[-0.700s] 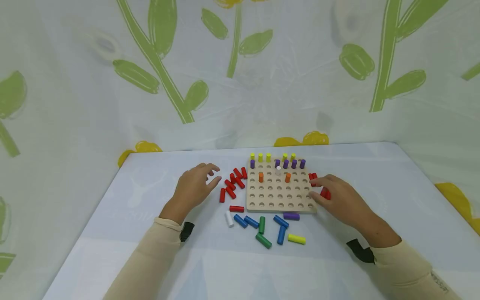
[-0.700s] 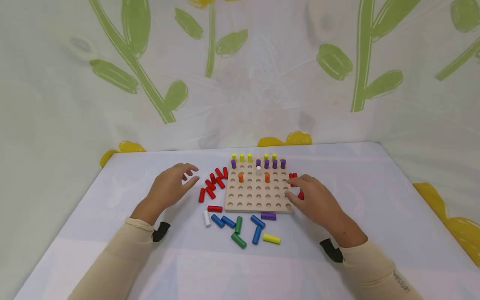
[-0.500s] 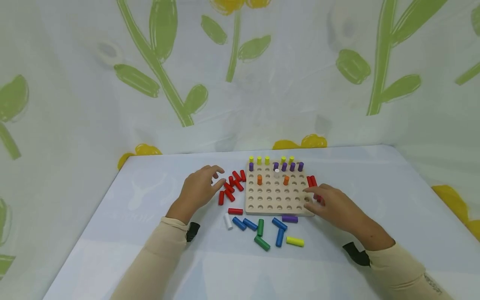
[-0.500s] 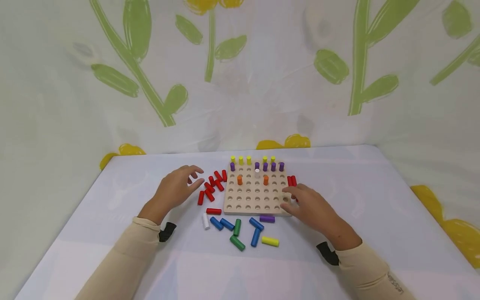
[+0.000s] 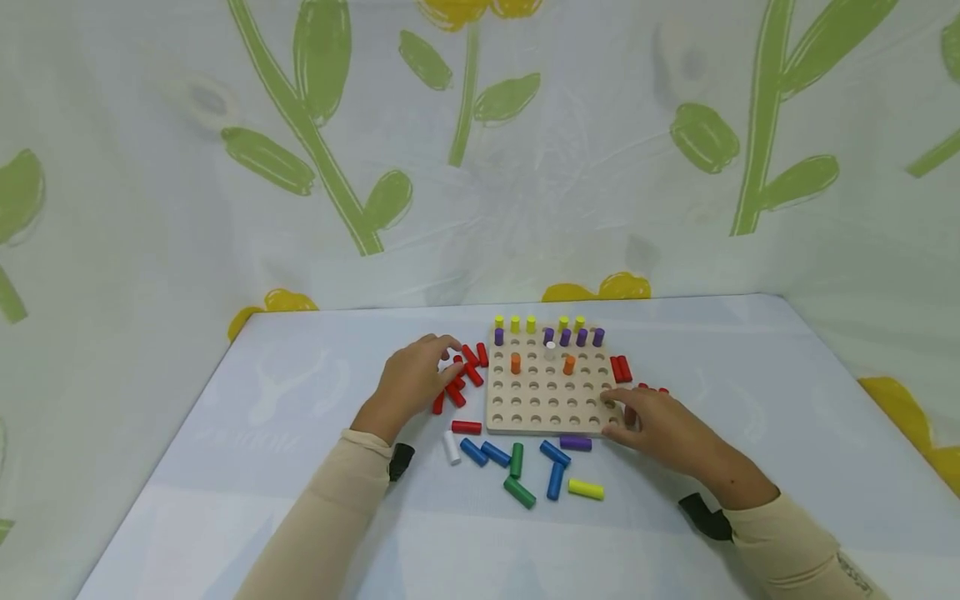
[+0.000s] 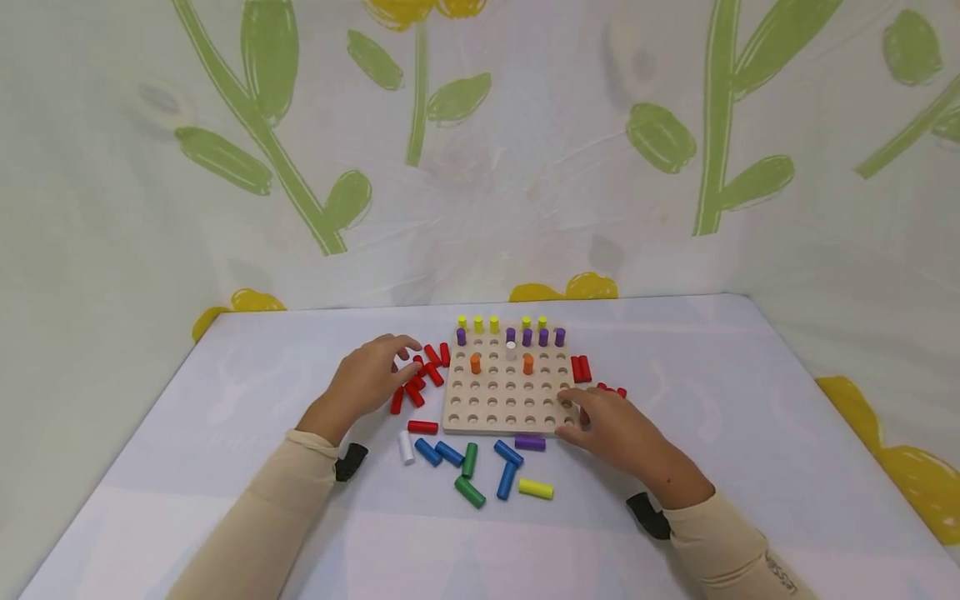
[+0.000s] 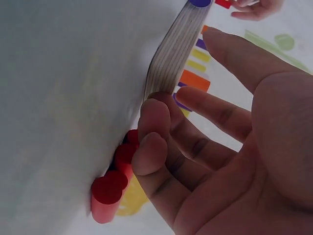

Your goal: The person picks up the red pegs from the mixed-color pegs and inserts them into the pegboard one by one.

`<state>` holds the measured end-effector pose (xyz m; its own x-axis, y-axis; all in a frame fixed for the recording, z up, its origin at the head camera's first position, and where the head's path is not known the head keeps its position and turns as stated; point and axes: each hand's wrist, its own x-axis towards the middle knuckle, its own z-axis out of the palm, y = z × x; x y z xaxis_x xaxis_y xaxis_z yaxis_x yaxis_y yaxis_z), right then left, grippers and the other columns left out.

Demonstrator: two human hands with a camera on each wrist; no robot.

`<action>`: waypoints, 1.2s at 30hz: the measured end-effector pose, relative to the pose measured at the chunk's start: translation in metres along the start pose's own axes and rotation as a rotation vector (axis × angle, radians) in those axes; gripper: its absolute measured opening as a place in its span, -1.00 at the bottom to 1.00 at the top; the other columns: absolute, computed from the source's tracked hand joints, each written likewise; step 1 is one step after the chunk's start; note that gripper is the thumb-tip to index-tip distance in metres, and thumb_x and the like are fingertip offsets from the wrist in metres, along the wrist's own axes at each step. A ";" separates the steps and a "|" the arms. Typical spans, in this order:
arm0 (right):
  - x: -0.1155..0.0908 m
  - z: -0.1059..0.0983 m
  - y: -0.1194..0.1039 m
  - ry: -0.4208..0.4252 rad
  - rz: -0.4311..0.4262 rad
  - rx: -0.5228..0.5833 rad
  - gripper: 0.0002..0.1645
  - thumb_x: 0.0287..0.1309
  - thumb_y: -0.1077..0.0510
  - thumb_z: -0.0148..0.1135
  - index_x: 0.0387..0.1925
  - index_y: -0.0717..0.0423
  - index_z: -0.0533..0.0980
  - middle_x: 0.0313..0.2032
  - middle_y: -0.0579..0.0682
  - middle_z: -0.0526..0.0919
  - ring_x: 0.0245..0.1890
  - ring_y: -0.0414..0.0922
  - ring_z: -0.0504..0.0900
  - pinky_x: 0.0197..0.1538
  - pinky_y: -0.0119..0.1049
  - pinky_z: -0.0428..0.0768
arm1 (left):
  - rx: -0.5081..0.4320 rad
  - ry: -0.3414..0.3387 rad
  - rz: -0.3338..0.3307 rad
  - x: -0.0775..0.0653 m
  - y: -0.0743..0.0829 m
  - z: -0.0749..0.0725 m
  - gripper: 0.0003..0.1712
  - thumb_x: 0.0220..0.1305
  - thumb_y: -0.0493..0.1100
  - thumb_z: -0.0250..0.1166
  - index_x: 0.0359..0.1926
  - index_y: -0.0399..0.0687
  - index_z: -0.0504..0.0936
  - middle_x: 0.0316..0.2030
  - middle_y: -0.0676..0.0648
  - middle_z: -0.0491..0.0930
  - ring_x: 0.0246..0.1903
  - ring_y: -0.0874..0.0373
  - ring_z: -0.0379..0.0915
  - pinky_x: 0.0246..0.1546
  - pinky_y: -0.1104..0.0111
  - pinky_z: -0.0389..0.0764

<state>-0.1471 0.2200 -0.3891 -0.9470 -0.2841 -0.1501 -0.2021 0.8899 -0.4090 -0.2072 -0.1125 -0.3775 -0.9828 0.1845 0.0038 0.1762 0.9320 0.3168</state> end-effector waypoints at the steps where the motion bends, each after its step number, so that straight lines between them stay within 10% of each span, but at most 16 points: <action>1: 0.000 0.001 0.000 -0.002 0.000 0.002 -0.32 0.13 -0.05 0.45 0.24 0.11 0.52 -0.44 -0.10 0.49 -0.38 -0.19 0.42 -0.42 -0.41 0.39 | 0.006 0.003 0.001 0.000 0.001 0.001 -0.54 0.30 0.05 0.37 0.19 0.12 0.59 -0.08 -0.06 0.64 -0.22 0.09 0.56 -0.15 0.23 0.68; 21: 0.002 0.002 0.003 0.024 -0.055 -0.043 -0.34 0.14 0.04 0.45 0.24 0.17 0.53 -0.51 -0.12 0.43 -0.42 -0.21 0.38 -0.44 -0.42 0.33 | 0.045 -0.026 0.026 0.004 0.004 0.006 -0.52 0.27 -0.02 0.41 0.20 0.04 0.63 -0.10 -0.05 0.69 -0.29 0.12 0.52 -0.16 0.27 0.65; 36: 0.003 0.005 0.006 0.028 -0.056 -0.037 -0.32 0.14 0.01 0.45 0.26 0.15 0.51 -0.49 -0.12 0.44 -0.40 -0.21 0.39 -0.43 -0.42 0.34 | 0.044 0.078 0.060 0.003 0.003 0.006 -0.67 0.28 -0.07 0.41 0.06 0.03 0.70 -0.15 -0.04 0.72 -0.30 0.12 0.58 -0.20 0.28 0.67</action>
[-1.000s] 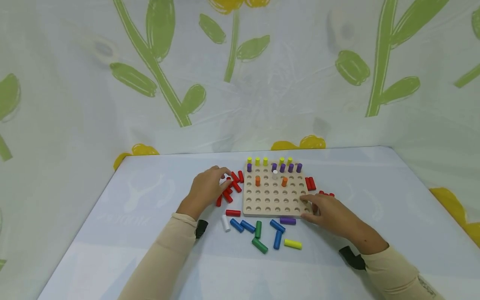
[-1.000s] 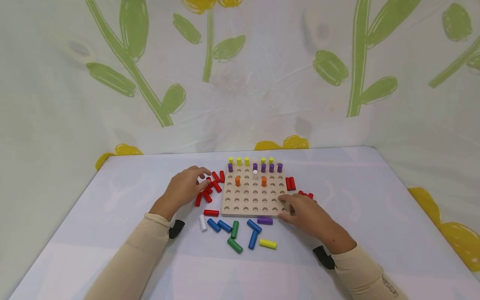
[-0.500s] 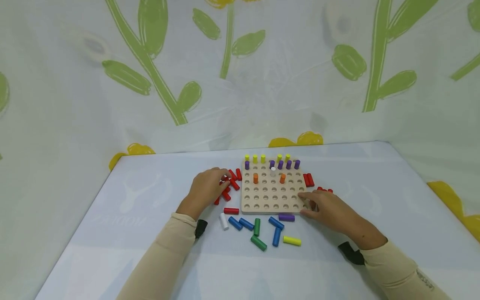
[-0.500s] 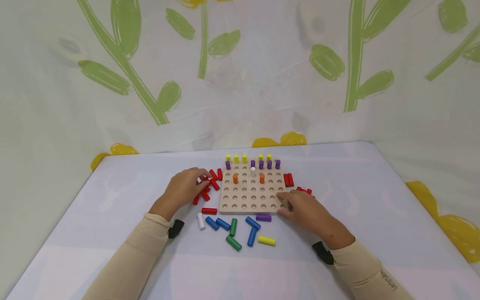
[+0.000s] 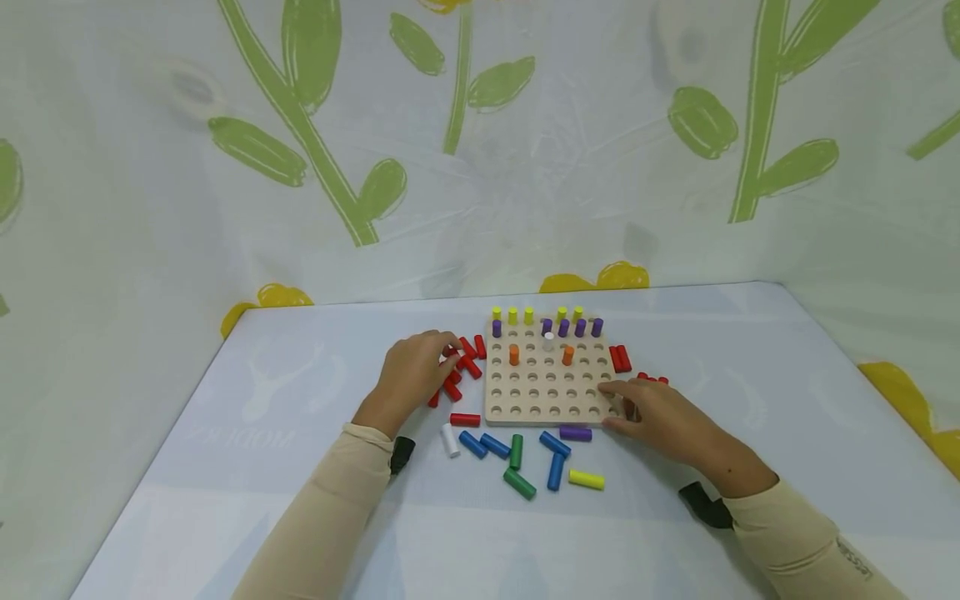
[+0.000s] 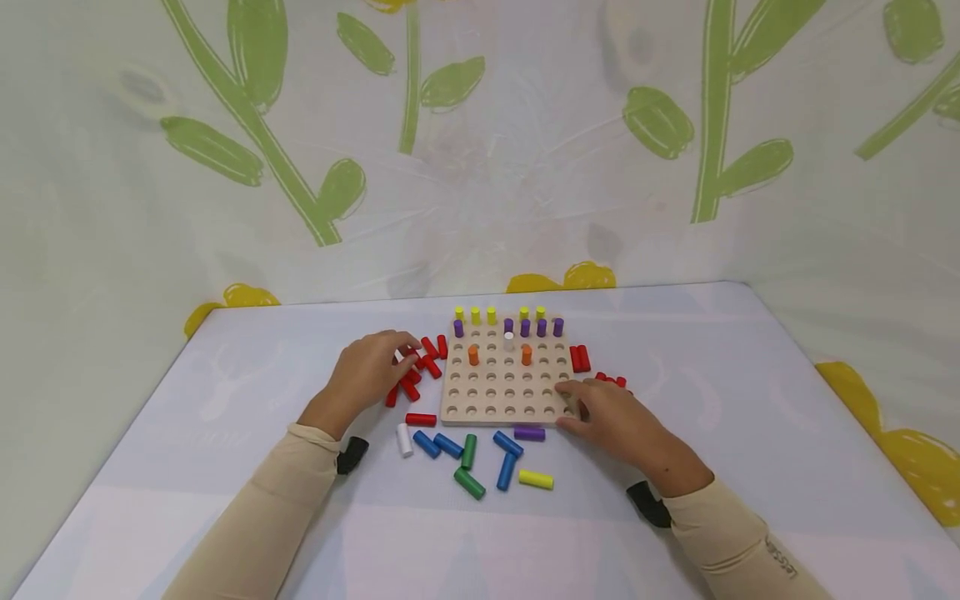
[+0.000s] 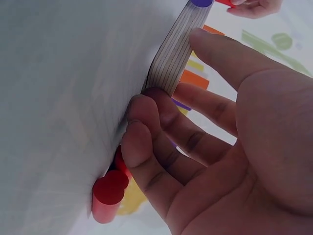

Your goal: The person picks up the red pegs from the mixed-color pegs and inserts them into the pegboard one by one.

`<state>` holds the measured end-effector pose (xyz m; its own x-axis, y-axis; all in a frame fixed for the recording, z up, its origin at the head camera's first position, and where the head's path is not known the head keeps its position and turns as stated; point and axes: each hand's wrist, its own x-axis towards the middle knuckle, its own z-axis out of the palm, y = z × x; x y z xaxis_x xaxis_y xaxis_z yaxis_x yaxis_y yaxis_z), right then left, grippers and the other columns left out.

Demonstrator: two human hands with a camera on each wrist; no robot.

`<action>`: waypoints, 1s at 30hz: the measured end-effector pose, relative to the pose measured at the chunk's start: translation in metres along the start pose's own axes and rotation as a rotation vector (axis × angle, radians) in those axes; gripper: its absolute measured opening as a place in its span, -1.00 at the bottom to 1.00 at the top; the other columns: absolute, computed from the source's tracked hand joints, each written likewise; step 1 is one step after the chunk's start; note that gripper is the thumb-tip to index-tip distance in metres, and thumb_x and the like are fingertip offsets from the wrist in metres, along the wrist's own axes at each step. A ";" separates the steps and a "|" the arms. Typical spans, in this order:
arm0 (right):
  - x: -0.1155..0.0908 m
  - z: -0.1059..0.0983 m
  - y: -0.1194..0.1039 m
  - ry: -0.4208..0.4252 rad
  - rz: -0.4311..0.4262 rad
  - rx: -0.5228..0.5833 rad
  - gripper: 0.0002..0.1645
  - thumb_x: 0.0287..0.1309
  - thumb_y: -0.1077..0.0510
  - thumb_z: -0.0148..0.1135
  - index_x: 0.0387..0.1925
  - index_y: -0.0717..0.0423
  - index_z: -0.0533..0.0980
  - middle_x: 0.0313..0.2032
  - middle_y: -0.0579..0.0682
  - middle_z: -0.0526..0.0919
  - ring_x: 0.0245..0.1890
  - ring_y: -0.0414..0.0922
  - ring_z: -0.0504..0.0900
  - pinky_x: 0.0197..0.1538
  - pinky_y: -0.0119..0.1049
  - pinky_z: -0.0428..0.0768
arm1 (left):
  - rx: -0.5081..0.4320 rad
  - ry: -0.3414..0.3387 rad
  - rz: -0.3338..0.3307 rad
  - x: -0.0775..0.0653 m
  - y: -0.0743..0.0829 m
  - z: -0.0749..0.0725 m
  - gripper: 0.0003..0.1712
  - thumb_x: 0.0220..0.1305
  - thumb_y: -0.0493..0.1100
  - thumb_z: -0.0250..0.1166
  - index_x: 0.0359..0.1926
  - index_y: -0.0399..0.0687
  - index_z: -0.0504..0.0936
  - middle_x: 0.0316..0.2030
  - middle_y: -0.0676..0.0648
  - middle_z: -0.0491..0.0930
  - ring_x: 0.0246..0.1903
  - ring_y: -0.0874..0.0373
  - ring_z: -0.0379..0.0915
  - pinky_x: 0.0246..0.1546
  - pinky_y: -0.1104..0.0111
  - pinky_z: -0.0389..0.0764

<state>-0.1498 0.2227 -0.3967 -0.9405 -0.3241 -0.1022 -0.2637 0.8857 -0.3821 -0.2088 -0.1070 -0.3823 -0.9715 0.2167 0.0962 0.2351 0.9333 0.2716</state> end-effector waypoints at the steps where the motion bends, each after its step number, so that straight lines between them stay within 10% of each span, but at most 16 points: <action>1: 0.000 0.000 0.000 0.000 0.002 0.002 -0.31 0.14 0.01 0.45 0.27 0.14 0.51 -0.48 -0.12 0.44 -0.40 -0.21 0.39 -0.43 -0.42 0.34 | 0.002 0.006 0.003 0.000 0.000 -0.001 -0.67 0.28 -0.06 0.40 0.06 0.03 0.70 -0.15 -0.04 0.73 -0.31 0.12 0.58 -0.21 0.29 0.67; 16: 0.001 -0.001 0.000 -0.039 0.027 0.027 -0.22 0.11 -0.03 0.47 0.34 0.10 0.44 -0.45 -0.09 0.41 -0.35 -0.19 0.39 -0.40 -0.41 0.37 | -0.028 0.020 0.051 -0.005 0.008 -0.007 -0.72 0.28 -0.08 0.39 0.01 0.04 0.71 -0.25 -0.04 0.70 -0.46 0.18 0.47 -0.44 0.43 0.55; 25: 0.002 0.001 0.001 -0.028 0.034 -0.002 -0.20 0.09 -0.05 0.48 0.33 0.10 0.45 -0.03 0.04 0.63 -0.18 -0.13 0.44 -0.20 -0.31 0.45 | -0.084 -0.017 0.060 -0.008 0.015 -0.013 -0.71 0.31 -0.07 0.37 0.03 0.05 0.70 -0.28 0.02 0.64 -0.49 0.20 0.45 -0.48 0.44 0.49; 30: 0.002 0.000 0.000 -0.044 0.041 0.005 -0.19 0.10 -0.05 0.47 0.35 0.09 0.43 -0.30 -0.06 0.52 -0.25 -0.15 0.42 -0.27 -0.33 0.44 | -0.109 -0.044 0.096 -0.011 0.019 -0.016 -0.73 0.31 -0.11 0.37 0.03 0.05 0.70 -0.22 0.03 0.66 -0.44 0.21 0.47 -0.45 0.45 0.50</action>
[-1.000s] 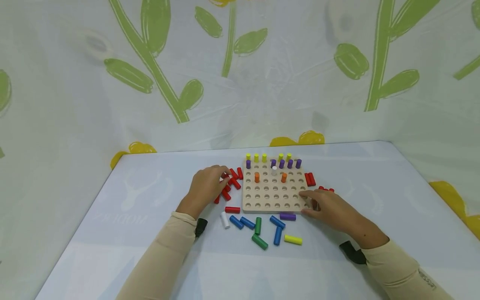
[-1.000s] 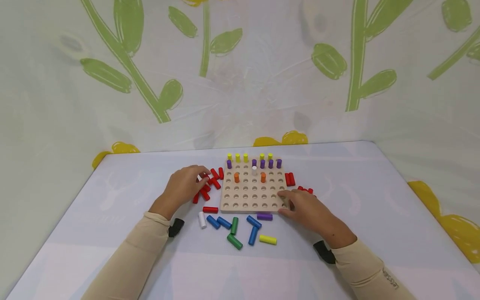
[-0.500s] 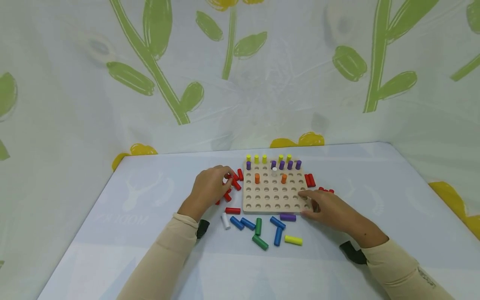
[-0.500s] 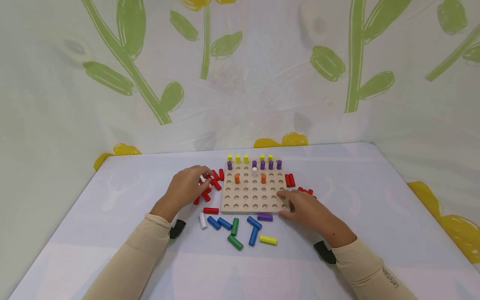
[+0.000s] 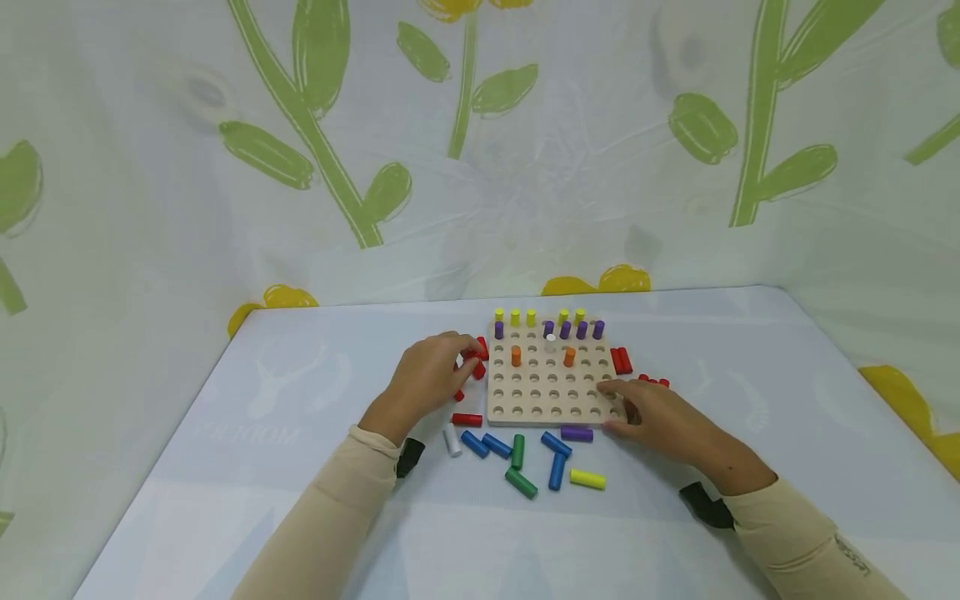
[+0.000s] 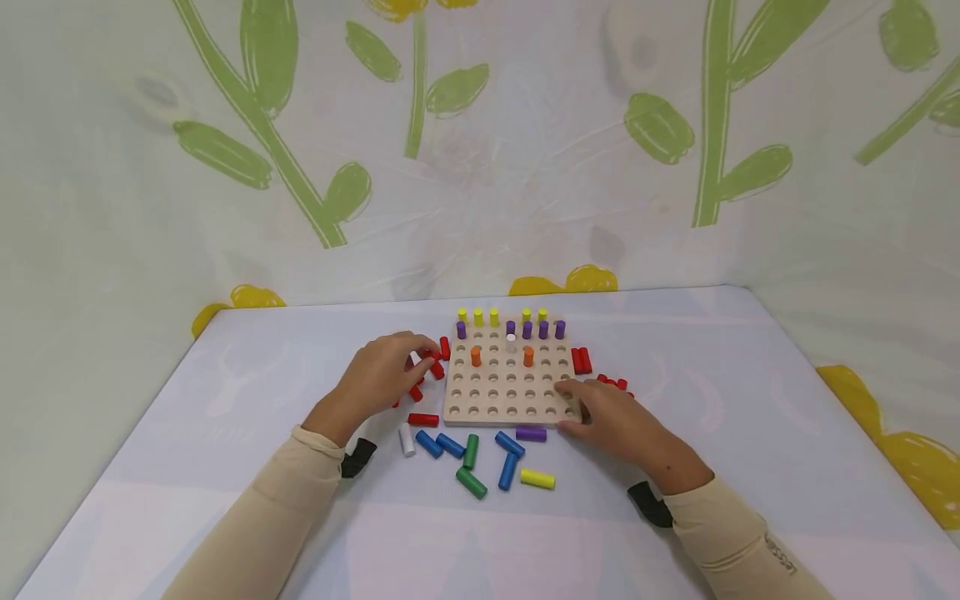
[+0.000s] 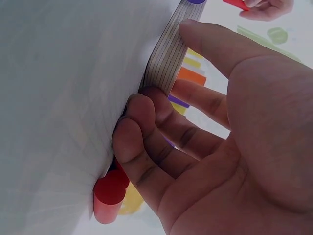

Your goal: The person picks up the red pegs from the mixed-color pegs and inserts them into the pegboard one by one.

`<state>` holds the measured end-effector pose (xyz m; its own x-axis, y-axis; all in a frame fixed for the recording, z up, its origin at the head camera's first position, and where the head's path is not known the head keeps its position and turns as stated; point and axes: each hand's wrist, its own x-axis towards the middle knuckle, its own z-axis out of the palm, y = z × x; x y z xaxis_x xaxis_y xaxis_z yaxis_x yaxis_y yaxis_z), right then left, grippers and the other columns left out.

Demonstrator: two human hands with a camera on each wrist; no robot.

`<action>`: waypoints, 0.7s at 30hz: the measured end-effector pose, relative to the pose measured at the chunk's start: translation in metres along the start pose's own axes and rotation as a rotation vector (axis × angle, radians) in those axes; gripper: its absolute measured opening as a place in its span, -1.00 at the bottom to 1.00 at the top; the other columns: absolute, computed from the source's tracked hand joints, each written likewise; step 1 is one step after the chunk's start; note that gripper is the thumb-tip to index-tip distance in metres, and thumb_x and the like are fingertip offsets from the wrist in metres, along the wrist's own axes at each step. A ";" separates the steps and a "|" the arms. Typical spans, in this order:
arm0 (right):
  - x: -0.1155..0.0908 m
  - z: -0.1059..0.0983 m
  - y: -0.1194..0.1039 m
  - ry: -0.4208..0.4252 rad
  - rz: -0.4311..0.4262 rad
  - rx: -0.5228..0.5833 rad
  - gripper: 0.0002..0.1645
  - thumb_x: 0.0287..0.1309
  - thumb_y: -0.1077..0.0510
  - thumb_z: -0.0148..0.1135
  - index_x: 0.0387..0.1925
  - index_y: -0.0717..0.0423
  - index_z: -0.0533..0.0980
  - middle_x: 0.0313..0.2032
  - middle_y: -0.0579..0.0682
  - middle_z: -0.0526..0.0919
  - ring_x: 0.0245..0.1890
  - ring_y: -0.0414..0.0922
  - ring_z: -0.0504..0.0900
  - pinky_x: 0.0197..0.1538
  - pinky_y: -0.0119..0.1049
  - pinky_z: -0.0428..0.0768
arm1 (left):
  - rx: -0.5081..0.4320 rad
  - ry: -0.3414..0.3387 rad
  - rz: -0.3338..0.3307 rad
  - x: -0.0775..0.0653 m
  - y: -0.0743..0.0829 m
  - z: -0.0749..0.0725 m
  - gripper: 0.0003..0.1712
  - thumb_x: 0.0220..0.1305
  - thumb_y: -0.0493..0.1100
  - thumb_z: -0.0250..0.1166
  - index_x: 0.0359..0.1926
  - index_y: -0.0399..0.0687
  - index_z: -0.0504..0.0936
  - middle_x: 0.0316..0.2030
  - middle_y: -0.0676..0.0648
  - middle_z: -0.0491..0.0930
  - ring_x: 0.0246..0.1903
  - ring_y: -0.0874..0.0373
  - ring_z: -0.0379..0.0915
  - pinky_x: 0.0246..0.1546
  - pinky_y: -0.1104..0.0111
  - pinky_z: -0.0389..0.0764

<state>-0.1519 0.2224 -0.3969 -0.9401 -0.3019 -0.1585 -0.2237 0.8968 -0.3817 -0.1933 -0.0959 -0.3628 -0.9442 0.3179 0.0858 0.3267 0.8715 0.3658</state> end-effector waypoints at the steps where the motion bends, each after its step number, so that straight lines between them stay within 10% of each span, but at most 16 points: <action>1: 0.000 0.000 0.000 -0.001 -0.002 0.000 -0.19 0.10 -0.05 0.48 0.35 0.09 0.43 -0.28 -0.05 0.55 -0.24 -0.15 0.43 -0.26 -0.33 0.45 | 0.005 0.003 0.011 -0.001 0.000 0.000 -0.73 0.31 -0.12 0.38 0.02 0.05 0.70 -0.19 0.03 0.67 -0.41 0.21 0.48 -0.43 0.44 0.51; 10: -0.001 0.002 0.001 0.016 -0.021 -0.016 -0.22 0.10 -0.07 0.47 0.32 0.08 0.46 0.22 0.18 0.57 -0.08 -0.07 0.48 0.05 -0.11 0.62 | 0.015 0.007 0.063 -0.003 0.004 0.002 -0.65 0.27 -0.14 0.41 0.08 0.07 0.70 -0.12 0.02 0.70 -0.34 0.19 0.50 -0.38 0.45 0.55; 21: -0.001 0.003 0.001 0.027 -0.030 -0.019 -0.23 0.12 -0.07 0.46 0.32 0.09 0.46 0.21 0.19 0.58 -0.08 -0.07 0.50 0.09 -0.07 0.63 | -0.018 -0.020 0.108 -0.004 0.006 0.003 -0.71 0.25 -0.13 0.43 0.01 0.04 0.70 -0.23 0.07 0.76 -0.34 0.19 0.52 -0.28 0.38 0.54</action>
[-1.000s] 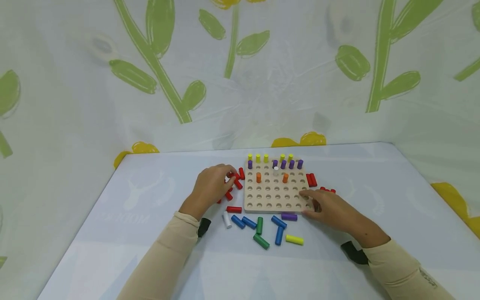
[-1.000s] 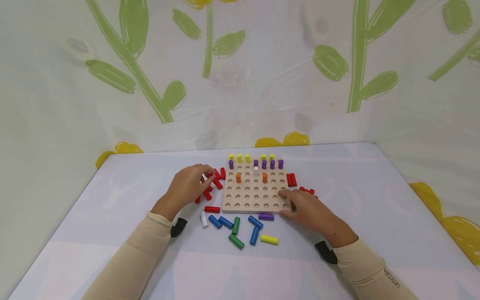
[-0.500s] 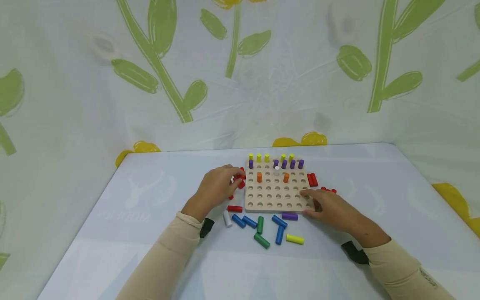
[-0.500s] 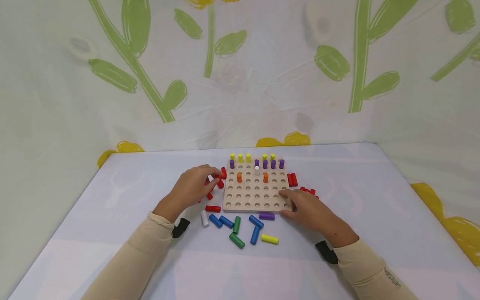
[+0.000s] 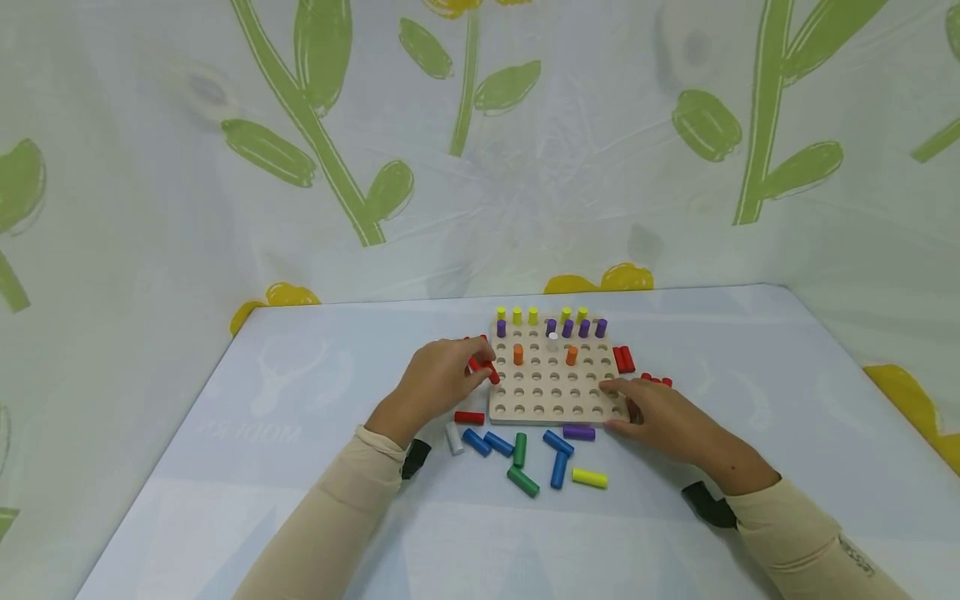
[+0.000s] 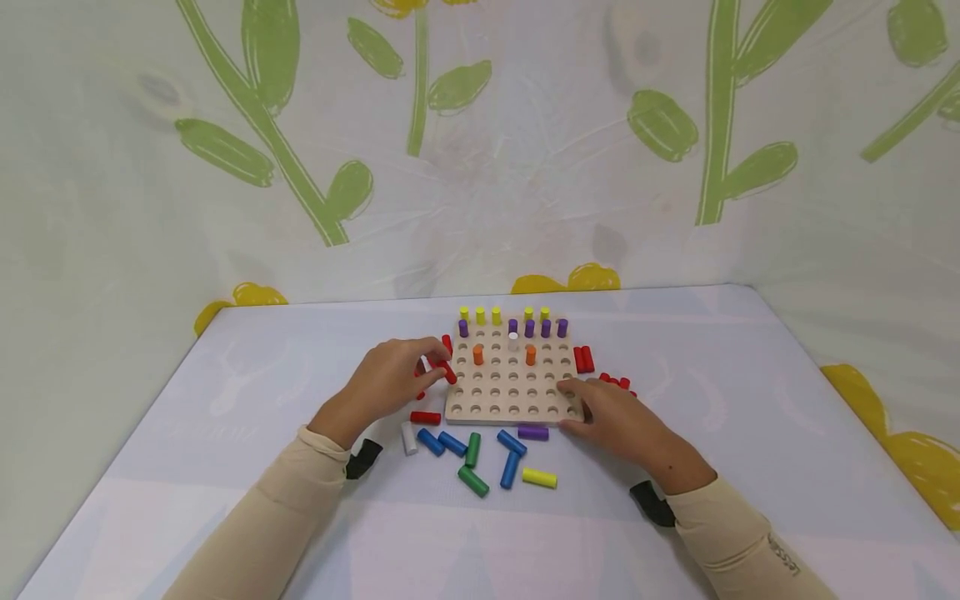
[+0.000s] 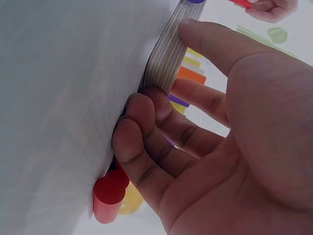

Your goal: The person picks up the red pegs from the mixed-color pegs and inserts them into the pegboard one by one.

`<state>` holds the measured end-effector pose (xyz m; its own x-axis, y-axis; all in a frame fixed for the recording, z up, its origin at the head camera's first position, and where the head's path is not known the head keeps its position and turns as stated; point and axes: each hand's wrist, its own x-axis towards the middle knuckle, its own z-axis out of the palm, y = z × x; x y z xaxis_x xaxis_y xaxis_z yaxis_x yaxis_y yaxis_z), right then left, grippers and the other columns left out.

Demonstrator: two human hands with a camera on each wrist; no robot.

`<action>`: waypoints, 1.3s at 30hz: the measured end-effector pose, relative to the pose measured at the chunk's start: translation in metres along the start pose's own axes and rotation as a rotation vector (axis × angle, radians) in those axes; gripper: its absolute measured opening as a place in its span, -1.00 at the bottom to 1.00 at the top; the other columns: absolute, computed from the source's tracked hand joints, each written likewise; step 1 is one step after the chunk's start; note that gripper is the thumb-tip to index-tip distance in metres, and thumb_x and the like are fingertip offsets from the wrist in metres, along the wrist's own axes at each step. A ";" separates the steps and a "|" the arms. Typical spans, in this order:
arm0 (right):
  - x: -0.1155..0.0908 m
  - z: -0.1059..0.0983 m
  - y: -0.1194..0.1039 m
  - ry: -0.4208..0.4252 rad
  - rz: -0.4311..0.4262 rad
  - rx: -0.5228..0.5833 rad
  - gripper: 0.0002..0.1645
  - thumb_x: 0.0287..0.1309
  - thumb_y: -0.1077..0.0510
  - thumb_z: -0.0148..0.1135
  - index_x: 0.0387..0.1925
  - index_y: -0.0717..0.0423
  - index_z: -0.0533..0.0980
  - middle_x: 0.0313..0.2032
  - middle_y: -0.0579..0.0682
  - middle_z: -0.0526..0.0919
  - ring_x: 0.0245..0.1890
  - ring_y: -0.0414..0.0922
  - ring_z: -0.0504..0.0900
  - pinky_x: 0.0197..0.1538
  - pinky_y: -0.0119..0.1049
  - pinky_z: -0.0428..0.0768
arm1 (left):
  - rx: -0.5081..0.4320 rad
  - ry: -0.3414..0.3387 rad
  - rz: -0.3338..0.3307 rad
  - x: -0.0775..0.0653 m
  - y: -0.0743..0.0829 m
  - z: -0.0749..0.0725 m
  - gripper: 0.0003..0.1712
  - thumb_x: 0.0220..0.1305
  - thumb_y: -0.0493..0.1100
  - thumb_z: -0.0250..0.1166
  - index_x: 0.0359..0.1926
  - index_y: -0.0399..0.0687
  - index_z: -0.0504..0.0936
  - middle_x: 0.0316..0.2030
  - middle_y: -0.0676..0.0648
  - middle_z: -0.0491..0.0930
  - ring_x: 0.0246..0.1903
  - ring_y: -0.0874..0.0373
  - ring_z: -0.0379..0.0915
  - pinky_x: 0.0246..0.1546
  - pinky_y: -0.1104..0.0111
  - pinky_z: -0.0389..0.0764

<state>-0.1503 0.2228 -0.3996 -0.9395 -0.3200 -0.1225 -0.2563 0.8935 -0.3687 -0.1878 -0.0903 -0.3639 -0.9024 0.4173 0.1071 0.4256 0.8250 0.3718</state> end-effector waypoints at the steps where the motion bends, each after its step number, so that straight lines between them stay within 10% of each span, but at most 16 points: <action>1: 0.000 0.000 0.000 0.001 0.000 -0.002 -0.23 0.11 -0.07 0.46 0.32 0.09 0.46 0.19 0.18 0.59 -0.10 -0.07 0.49 0.04 -0.11 0.63 | -0.002 -0.004 0.004 0.000 0.000 0.000 -0.72 0.25 -0.12 0.43 -0.01 0.04 0.70 -0.24 0.07 0.76 -0.34 0.19 0.52 -0.28 0.37 0.53; 39: 0.002 0.002 0.003 -0.005 0.000 -0.008 -0.20 0.11 -0.06 0.47 0.34 0.10 0.44 0.06 0.12 0.64 -0.15 -0.10 0.49 -0.05 -0.17 0.64 | 0.055 -0.087 0.006 0.000 0.009 0.008 -0.68 0.21 -0.11 0.46 0.00 0.13 0.72 -0.13 0.08 0.77 -0.18 0.17 0.64 0.09 0.16 0.57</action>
<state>-0.1528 0.2238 -0.4024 -0.9383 -0.3218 -0.1269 -0.2585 0.8960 -0.3610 -0.1835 -0.0799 -0.3677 -0.8914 0.4524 0.0277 0.4366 0.8408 0.3201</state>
